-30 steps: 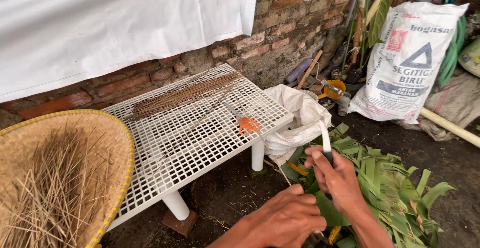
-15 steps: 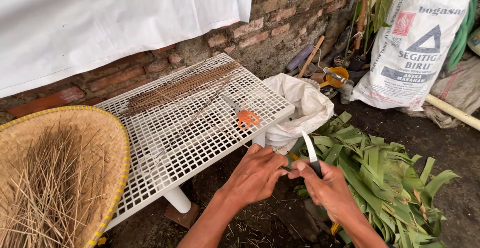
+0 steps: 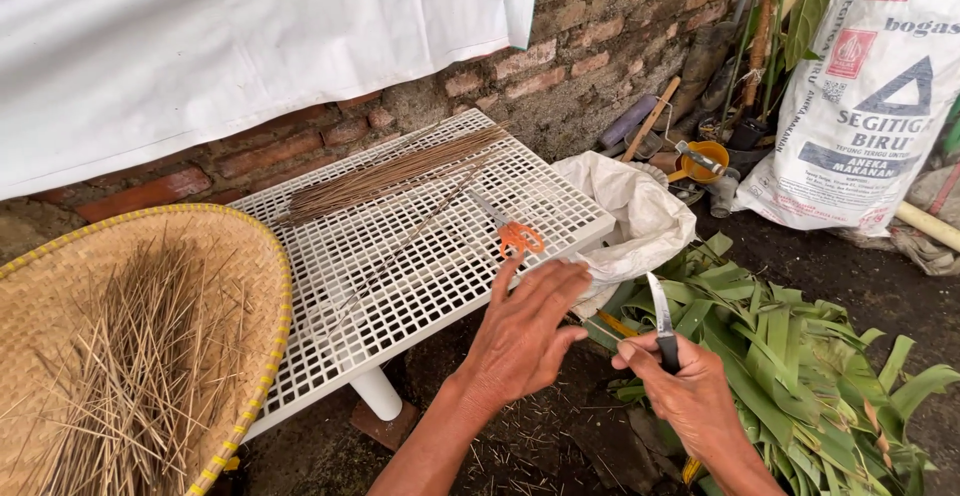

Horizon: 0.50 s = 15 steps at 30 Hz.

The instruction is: Stripping and cleaning thin wooden sticks using a small knife in an outdoor processing area.

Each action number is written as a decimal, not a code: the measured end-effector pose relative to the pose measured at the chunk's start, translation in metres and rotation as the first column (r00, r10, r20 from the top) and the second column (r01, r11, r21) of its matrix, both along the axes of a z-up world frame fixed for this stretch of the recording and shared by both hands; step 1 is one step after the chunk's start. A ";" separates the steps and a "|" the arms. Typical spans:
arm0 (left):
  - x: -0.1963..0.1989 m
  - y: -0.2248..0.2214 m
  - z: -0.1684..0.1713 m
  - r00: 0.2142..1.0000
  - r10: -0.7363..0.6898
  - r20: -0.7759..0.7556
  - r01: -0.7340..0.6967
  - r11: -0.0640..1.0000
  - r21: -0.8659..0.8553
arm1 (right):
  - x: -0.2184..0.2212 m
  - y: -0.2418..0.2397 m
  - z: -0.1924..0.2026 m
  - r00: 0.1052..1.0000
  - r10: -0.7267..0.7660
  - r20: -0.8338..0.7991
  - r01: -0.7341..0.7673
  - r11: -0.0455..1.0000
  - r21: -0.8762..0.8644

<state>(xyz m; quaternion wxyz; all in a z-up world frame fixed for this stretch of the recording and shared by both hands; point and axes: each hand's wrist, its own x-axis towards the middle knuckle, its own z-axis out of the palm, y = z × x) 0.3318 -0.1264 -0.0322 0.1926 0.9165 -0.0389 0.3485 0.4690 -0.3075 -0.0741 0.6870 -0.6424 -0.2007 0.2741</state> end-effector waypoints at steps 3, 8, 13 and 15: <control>0.001 0.022 -0.009 0.952 0.252 0.176 -0.252 0.967 -0.020 | 0.009 -0.007 -0.002 0.999 -0.035 -0.009 0.035 0.999 -0.014; -0.024 0.071 -0.012 0.680 0.662 0.316 -0.589 0.749 -0.302 | 0.019 -0.023 -0.011 0.998 -0.045 0.052 0.044 0.999 0.022; -0.053 0.106 -0.033 0.601 0.737 0.310 -0.655 0.676 -0.338 | 0.024 -0.032 -0.009 0.996 -0.047 0.071 0.051 0.997 -0.053; -0.060 0.111 -0.036 0.589 0.751 0.298 -0.674 0.660 -0.331 | 0.027 -0.035 -0.012 0.996 -0.046 0.076 0.053 0.993 -0.101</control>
